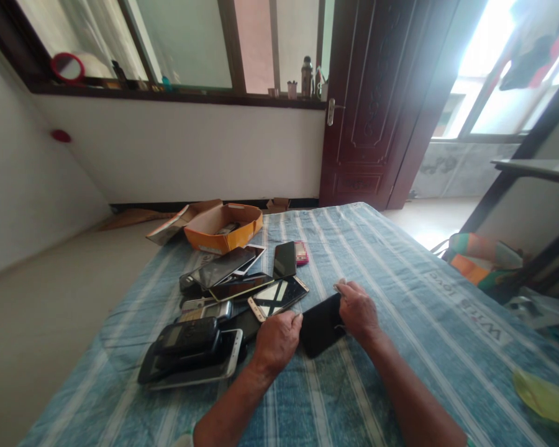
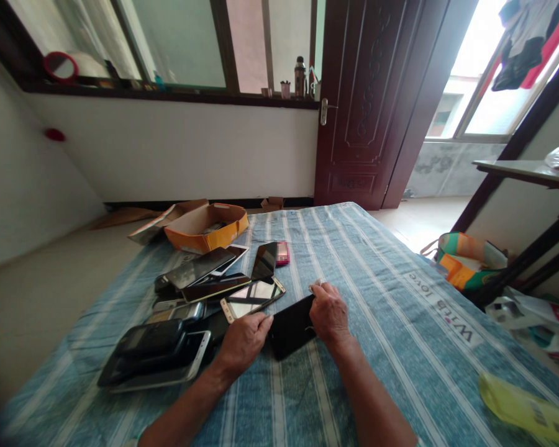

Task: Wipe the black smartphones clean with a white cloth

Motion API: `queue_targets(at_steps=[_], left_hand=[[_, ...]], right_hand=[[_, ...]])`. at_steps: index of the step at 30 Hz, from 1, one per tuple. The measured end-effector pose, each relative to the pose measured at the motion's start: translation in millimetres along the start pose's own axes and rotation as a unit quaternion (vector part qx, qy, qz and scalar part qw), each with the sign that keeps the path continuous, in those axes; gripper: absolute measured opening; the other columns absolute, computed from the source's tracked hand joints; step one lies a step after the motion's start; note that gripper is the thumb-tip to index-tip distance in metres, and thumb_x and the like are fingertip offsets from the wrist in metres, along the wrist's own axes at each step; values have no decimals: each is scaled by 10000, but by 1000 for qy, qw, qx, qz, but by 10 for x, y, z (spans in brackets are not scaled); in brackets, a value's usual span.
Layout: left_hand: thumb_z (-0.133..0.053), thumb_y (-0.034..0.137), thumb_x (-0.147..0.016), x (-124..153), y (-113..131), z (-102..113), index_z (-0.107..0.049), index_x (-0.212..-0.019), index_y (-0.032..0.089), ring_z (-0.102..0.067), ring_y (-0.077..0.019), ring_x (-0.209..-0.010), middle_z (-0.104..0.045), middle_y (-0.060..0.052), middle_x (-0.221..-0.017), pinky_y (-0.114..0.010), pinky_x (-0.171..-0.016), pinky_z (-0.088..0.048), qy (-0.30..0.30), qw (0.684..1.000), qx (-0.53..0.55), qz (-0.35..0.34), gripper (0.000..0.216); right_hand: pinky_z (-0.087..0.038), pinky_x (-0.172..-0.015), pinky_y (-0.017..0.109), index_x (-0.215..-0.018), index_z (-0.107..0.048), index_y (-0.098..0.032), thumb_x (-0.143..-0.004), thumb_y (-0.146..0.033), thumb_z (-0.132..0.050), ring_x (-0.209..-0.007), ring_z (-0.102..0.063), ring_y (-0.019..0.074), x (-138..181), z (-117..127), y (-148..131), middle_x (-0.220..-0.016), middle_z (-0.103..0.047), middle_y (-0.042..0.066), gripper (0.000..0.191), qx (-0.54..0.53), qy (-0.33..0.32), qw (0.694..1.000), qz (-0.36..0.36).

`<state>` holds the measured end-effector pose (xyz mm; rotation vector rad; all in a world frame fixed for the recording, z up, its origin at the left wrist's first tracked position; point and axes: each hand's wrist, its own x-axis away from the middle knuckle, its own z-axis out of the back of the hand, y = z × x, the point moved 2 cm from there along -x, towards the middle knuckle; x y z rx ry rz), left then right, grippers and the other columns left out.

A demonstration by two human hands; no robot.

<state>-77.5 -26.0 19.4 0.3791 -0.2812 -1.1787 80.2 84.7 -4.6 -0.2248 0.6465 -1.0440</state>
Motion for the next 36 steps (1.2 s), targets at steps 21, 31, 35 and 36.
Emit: queue_targets(at_steps=[21, 31, 35, 36], left_hand=[[-491, 310, -915, 52, 29, 10, -706, -813, 220, -704, -208, -849, -759, -59, -851, -273, -661, -400, -35, 994, -104, 13, 254], [-499, 209, -885, 67, -39, 54, -686, -800, 215, -694, -168, -812, -747, -25, -826, -244, -666, -399, -52, 997, -45, -23, 206], [-521, 213, -870, 78, -63, 30, -684, -769, 205, -684, -170, -765, -736, -32, -778, -249, -644, -379, -46, 998, -31, -32, 191], [-528, 223, -869, 79, -65, 26, -686, -767, 205, -681, -169, -754, -734, -32, -767, -249, -639, -373, -45, 998, -31, -31, 189]], right_hand=[[-394, -944, 295, -926, -702, -198, -858, -37, -423, -998, -575, 214, 224, -37, -408, -972, -656, 74, 329, 42, -111, 989, 92], [-392, -1055, 344, -985, -692, -209, -888, -75, -442, -1148, -559, 219, 543, -105, -598, -1051, -674, 74, 300, -63, -118, 968, 212], [-397, -1067, 361, -1023, -707, -235, -870, -67, -452, -1192, -552, 219, 462, -56, -424, -1101, -684, 68, 341, -55, -107, 974, 192], [-397, -1070, 368, -1036, -709, -236, -860, -57, -455, -1202, -549, 222, 427, -40, -367, -1124, -682, 69, 357, -43, -97, 979, 172]])
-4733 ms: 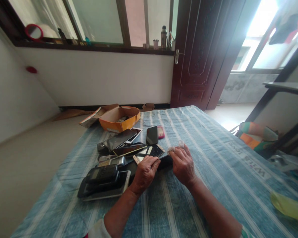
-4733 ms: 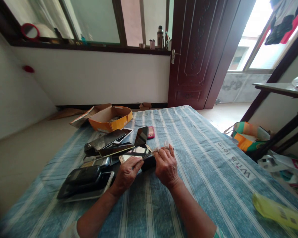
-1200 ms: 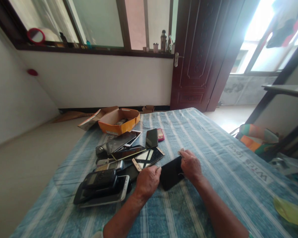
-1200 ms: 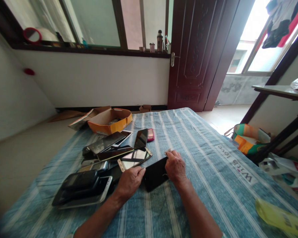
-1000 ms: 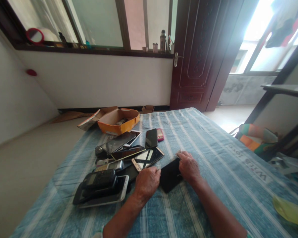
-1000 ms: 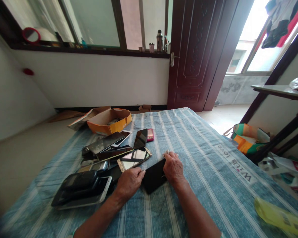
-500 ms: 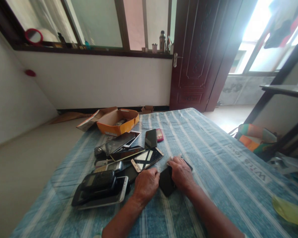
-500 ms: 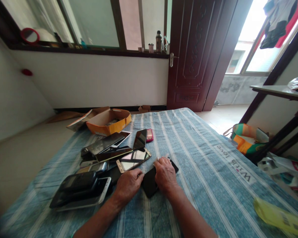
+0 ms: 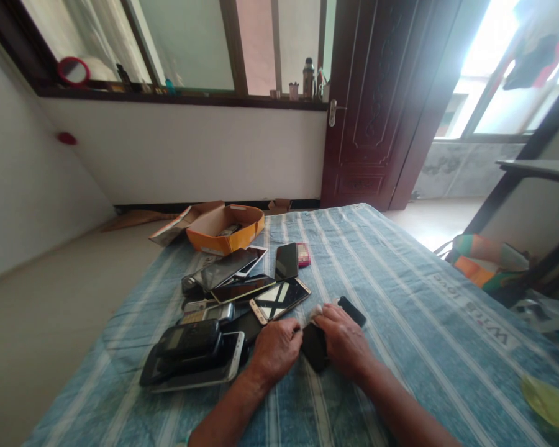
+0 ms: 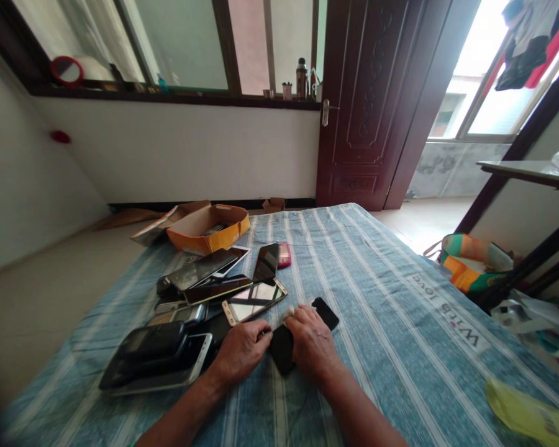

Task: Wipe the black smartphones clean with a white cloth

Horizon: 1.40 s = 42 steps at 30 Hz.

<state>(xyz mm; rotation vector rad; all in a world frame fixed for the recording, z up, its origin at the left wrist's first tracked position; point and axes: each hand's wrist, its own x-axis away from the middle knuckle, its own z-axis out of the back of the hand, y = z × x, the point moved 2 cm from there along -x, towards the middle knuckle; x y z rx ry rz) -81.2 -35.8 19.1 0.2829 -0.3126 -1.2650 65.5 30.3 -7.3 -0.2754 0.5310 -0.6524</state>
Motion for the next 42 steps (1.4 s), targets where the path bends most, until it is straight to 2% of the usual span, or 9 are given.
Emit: queue_targets(at_steps=[3, 6, 13, 17, 19, 25, 33, 39, 42], left_hand=[[-543, 248, -871, -2, 6, -5, -695, -784, 207, -678, -169, -752, -735, -33, -769, -250, -633, -362, -1, 1000, -1, 1, 179], [-548, 252, -870, -2, 13, -6, -700, -803, 209, -680, -175, -761, -737, -37, -777, -253, -633, -358, 1, 1000, -5, 1, 171], [-542, 239, -871, 9, 25, -5, -685, -791, 206, -672, -172, -753, -730, -35, -767, -252, -641, -365, 0, 1000, -12, -19, 167], [-514, 216, -882, 10, 32, 11, -669, -784, 205, -672, -175, -764, -728, -36, -786, -252, -656, -373, -3, 999, -23, -26, 184], [-506, 207, -882, 11, 33, 17, -661, -775, 201, -670, -175, -758, -726, -38, -786, -252, -658, -377, -5, 999, -23, -30, 188], [-507, 194, -883, 15, 40, 37, -671, -806, 198, -681, -179, -800, -735, -45, -821, -247, -690, -396, -13, 999, -7, -30, 182], [-541, 224, -878, 12, 39, 37, -692, -867, 206, -682, -182, -812, -745, -40, -841, -253, -683, -390, -15, 1000, -6, -14, 153], [-531, 217, -883, -1, 42, 35, -688, -847, 209, -684, -181, -826, -745, -38, -848, -252, -690, -393, -13, 1000, -10, -13, 161], [-527, 210, -882, -14, 25, 24, -672, -814, 210, -684, -183, -843, -741, -35, -855, -252, -696, -394, -15, 1000, -15, -18, 160]], right_hand=[[-399, -1073, 380, -1062, -710, -226, -840, -25, -441, -1229, -539, 233, -8, 53, 165, -1176, -673, 76, 403, 30, 19, 998, -60], [-389, -1086, 400, -1104, -695, -205, -839, -6, -414, -1258, -516, 247, 38, 49, 213, -1220, -658, 76, 434, 33, 29, 996, -81], [-361, -1114, 440, -1172, -653, -208, -856, -27, -410, -1319, -451, 249, 200, -28, -77, -1290, -615, 73, 438, -13, 18, 999, -23], [-359, -1119, 462, -1184, -642, -222, -893, -194, -528, -1304, -468, 268, 230, 13, -226, -1296, -612, 68, 314, -50, -8, 999, 11], [-350, -1127, 473, -1231, -616, -209, -874, -246, -581, -1317, -454, 281, 241, 34, -255, -1338, -585, 75, 360, -52, -17, 998, 20], [-357, -1125, 463, -1251, -606, -217, -908, -165, -498, -1316, -463, 255, 240, 20, -162, -1351, -583, 53, 363, -19, -12, 999, 25], [-391, -1096, 463, -1180, -635, -215, -923, -163, -465, -1293, -490, 253, 176, 21, 138, -1291, -619, 72, 313, 18, 42, 999, -8], [-427, -1068, 436, -1307, -520, -189, -891, -90, -415, -1293, -490, 235, 182, -51, 84, -1314, -589, 124, 440, 4, 71, 997, 4], [-427, -1067, 423, -1335, -470, -194, -864, -42, -389, -1270, -509, 214, 188, -52, -16, -1298, -596, 119, 501, -22, 62, 998, 10]])
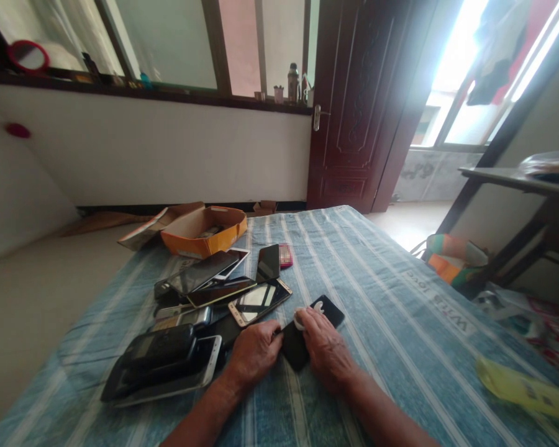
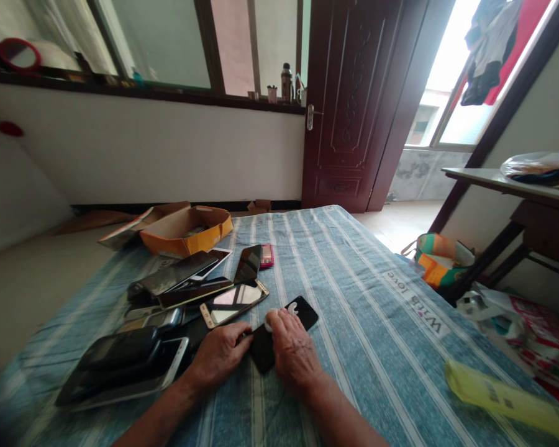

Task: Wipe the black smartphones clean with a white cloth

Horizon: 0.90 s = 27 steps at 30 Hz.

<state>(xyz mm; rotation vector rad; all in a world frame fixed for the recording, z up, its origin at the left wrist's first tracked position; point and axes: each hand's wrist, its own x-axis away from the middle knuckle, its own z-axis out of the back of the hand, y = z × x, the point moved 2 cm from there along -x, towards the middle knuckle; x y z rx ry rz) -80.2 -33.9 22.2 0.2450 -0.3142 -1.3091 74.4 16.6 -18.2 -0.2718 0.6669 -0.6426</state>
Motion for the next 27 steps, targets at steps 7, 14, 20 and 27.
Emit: queue_targets(at_steps=[7, 14, 20, 27], left_hand=[[-491, 166, -873, 5, -22, -7, -637, -771, 203, -668, -173, -780, -716, -30, -793, -249, -683, -394, 9, 1000, -5, -20, 182], [-502, 190, -883, 22, -4, -4, -664, -813, 214, -671, -177, -832, -730, -31, -850, -246, -718, -409, 13, 999, 14, -26, 178], [-530, 203, -881, 21, 1, -28, -671, -818, 196, -668, -180, -794, -727, -38, -828, -259, -686, -398, 20, 999, -1, -31, 155], [-532, 216, -884, 30, 9, -19, -681, -867, 195, -677, -194, -847, -737, -50, -877, -264, -716, -416, 5, 1000, 0, -29, 152]], right_hand=[[-422, -1076, 422, -1257, -560, -186, -915, -178, -487, -1243, -524, 250, 0, 92, -216, -1318, -569, 117, 350, -16, -53, 996, 65], [-382, -1113, 416, -1152, -628, -132, -891, -143, -499, -1351, -420, 282, -12, 75, -136, -1467, -428, 161, 292, 9, -65, 997, 46], [-263, -1149, 527, -1264, -590, -242, -934, -180, -477, -1355, -413, 270, -26, 84, 4, -1355, -577, 61, 354, 70, -66, 995, 27], [-308, -1119, 497, -1267, -594, -209, -954, -212, -442, -1344, -426, 285, -43, 152, 277, -1394, -534, 116, 348, 140, -38, 987, -63]])
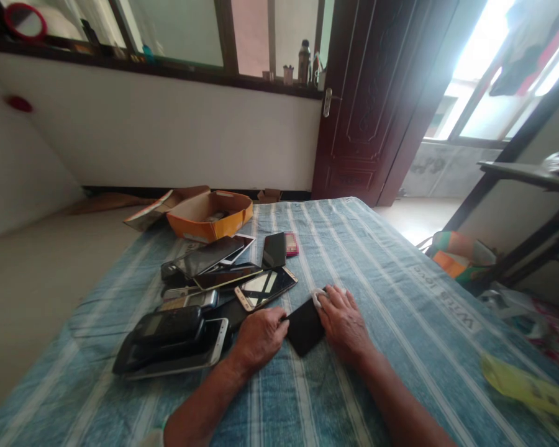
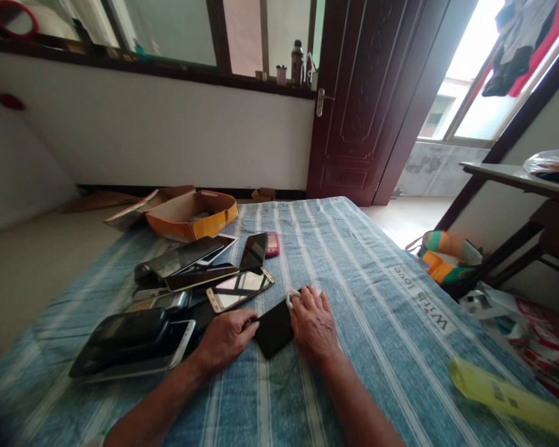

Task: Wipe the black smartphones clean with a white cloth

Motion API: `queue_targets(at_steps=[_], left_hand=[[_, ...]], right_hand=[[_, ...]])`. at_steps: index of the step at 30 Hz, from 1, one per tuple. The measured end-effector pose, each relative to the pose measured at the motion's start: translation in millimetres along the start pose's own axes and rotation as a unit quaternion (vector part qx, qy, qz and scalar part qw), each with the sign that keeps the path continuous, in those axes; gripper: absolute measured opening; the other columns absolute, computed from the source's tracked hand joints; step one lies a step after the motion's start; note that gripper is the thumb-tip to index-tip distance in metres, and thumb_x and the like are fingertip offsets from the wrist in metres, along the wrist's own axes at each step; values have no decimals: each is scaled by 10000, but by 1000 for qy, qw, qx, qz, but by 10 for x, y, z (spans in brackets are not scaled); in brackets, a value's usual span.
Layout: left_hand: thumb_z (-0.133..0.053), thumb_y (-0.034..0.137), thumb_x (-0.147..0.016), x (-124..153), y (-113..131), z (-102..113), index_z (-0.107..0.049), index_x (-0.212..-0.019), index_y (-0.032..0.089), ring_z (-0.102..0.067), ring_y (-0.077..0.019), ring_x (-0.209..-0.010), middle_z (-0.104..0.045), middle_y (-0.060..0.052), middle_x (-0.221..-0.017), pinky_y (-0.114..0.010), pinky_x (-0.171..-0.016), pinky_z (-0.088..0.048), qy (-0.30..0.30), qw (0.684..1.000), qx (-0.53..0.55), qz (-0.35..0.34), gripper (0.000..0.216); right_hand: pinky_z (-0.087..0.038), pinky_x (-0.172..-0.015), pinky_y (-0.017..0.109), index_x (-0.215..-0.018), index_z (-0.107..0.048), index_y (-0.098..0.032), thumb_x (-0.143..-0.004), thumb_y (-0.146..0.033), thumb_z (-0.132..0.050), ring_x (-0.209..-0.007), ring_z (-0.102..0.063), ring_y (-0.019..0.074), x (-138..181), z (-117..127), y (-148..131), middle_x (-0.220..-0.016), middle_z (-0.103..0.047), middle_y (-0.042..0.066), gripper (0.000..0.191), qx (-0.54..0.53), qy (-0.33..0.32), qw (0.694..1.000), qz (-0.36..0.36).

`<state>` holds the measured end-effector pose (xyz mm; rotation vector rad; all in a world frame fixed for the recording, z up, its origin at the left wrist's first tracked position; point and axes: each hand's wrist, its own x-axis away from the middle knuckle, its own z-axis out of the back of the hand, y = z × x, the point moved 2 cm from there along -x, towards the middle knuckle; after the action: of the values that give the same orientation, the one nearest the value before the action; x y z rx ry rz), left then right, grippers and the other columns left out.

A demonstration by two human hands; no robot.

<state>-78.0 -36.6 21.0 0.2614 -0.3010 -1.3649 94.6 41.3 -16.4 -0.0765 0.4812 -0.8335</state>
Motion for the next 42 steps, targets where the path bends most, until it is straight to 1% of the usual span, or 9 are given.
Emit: queue_targets(at_steps=[6, 10, 15, 19, 23, 28, 32, 37, 42], left_hand=[[-539, 226, -868, -9, -21, -8, -673, -874, 195, -673, -198, -863, -731, -55, -891, -268, -727, -421, -3, 1000, 7, -9, 138], [-549, 256, -849, 2, -23, 15, -657, -855, 192, -652, -181, -766, -704, -36, -799, -263, -673, -401, -17, 1000, 11, -22, 125], [-572, 259, -785, 13, -20, 75, -617, -807, 188, -601, -157, -666, -649, 0, -703, -251, -610, -370, -52, 997, 37, -37, 87], [-608, 290, -726, 18, -15, 117, -580, -772, 196, -573, -153, -652, -616, 18, -688, -249, -592, -354, -71, 995, 55, -46, 108], [-653, 347, -691, 30, 3, 142, -549, -762, 206, -562, -157, -667, -596, 29, -691, -250, -597, -343, -85, 994, 58, -41, 189], [-681, 380, -653, 41, 15, 160, -535, -766, 212, -552, -168, -691, -585, 27, -716, -253, -596, -334, -102, 993, 46, -34, 250], [-695, 402, -628, 44, 16, 171, -518, -768, 216, -542, -173, -700, -570, 29, -727, -254, -596, -332, -106, 993, 41, -44, 293], [-676, 352, -614, 41, 3, 153, -504, -771, 219, -542, -175, -718, -568, 28, -740, -252, -603, -338, -108, 992, 32, -50, 267], [-659, 346, -613, 42, 3, 141, -491, -763, 222, -546, -176, -724, -567, 30, -744, -255, -603, -342, -105, 993, 26, -49, 257]], right_hand=[[-358, -1096, 486, -1282, -560, -95, -925, -197, -462, -1351, -409, 319, 5, -59, 39, -1427, -457, 222, 384, 18, 20, 999, -36], [-363, -1098, 517, -1306, -540, -57, -911, -214, -484, -1362, -384, 350, 100, -90, -133, -1424, -468, 221, 428, 6, 5, 1000, 20], [-366, -1115, 502, -1351, -503, -80, -878, -181, -510, -1379, -364, 321, 284, -4, -382, -1445, -465, 173, 484, -38, -16, 993, 108], [-362, -1122, 496, -1317, -542, -102, -849, -110, -493, -1372, -382, 304, 347, 41, -411, -1437, -481, 153, 470, -53, -27, 989, 138], [-370, -1119, 488, -1282, -573, -105, -842, -76, -455, -1344, -425, 293, 302, 28, -245, -1399, -524, 143, 457, -43, -7, 993, 106], [-403, -1095, 464, -1250, -605, -102, -854, -60, -427, -1312, -468, 284, 245, 17, 67, -1360, -554, 163, 436, -35, 32, 999, 17], [-425, -1078, 457, -1228, -630, -118, -830, -5, -394, -1289, -497, 272, 278, -5, 123, -1327, -585, 159, 476, -42, 59, 997, -9], [-445, -1057, 479, -1210, -639, -137, -793, 35, -386, -1280, -508, 278, 395, -55, -139, -1312, -602, 142, 518, -57, 83, 993, 54], [-437, -1075, 450, -1206, -632, -143, -829, -11, -440, -1291, -499, 258, 465, -52, -365, -1316, -601, 121, 444, -93, 67, 984, 138]])
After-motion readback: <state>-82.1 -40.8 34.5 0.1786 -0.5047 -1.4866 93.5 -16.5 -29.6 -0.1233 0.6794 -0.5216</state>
